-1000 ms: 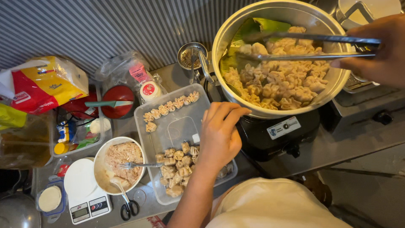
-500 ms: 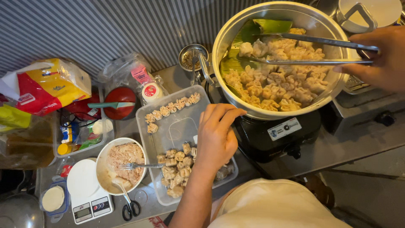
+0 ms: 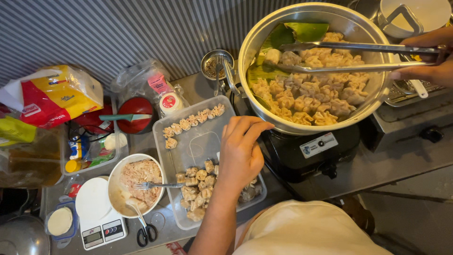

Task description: The person prepares food by using tongs to transfer dumplings from a clear container into a steamer pot and using a spoon to arrange them.

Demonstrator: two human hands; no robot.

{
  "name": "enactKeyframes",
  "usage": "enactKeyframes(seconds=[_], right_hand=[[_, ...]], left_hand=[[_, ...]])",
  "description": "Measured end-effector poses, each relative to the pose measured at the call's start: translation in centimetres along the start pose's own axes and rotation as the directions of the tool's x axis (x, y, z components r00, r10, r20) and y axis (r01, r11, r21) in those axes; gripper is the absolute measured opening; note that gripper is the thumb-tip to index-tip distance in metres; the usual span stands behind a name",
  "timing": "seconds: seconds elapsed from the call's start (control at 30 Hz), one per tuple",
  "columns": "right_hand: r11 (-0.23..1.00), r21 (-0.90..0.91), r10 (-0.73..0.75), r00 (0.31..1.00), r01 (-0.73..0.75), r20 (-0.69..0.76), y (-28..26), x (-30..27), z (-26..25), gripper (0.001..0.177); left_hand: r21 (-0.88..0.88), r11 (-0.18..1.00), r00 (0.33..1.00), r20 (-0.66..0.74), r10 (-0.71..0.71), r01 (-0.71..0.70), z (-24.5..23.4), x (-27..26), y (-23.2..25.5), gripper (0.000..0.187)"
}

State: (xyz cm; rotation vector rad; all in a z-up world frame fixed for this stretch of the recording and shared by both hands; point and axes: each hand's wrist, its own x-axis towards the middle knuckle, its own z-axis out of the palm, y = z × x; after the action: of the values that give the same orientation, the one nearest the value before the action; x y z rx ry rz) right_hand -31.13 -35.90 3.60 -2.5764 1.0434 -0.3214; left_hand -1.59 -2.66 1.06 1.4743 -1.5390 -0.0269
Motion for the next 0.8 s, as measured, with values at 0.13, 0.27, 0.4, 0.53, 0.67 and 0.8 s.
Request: enactKeyframes(seconds=[0.13,0.27,0.4,0.53,0.67,0.8], right_hand=[[0.998,-0.054,0.020,1.000,-0.020,0.001,-0.9,-0.1,-0.2,0.039],[0.991,-0.125,0.051,0.999,-0.051,-0.007,-3.4,-0.1,-0.5,0.046],[0.918,-0.395,-0.071,0.994,0.033,-0.082,1.3,1.0,1.7,0.080],[0.999,-0.049,0.021,1.000,-0.020,0.018,-3.0,-0.1,0.2,0.038],[0.993,0.039,0.111,0.991,-0.108,-0.080,-1.3,-1.0,1.4,0.058],[0.967,0.177,0.201,0.976,-0.184,-0.081,0.7,-1.2,1.8,0.043]], left_hand=[[0.005,1.000,1.000,0.000,-0.004,0.004,0.1,0.1,-0.1,0.055],[0.001,1.000,1.000,0.008,0.001,-0.001,0.2,0.3,0.1,0.054],[-0.015,1.000,1.000,0.006,0.013,-0.013,0.1,0.3,0.1,0.053],[0.003,1.000,1.000,0.010,-0.007,0.007,-0.2,0.0,-0.1,0.055],[0.004,1.000,1.000,0.009,-0.012,0.012,-0.5,0.0,-0.3,0.055],[-0.014,1.000,1.000,-0.001,0.007,-0.007,-0.6,0.3,-0.2,0.055]])
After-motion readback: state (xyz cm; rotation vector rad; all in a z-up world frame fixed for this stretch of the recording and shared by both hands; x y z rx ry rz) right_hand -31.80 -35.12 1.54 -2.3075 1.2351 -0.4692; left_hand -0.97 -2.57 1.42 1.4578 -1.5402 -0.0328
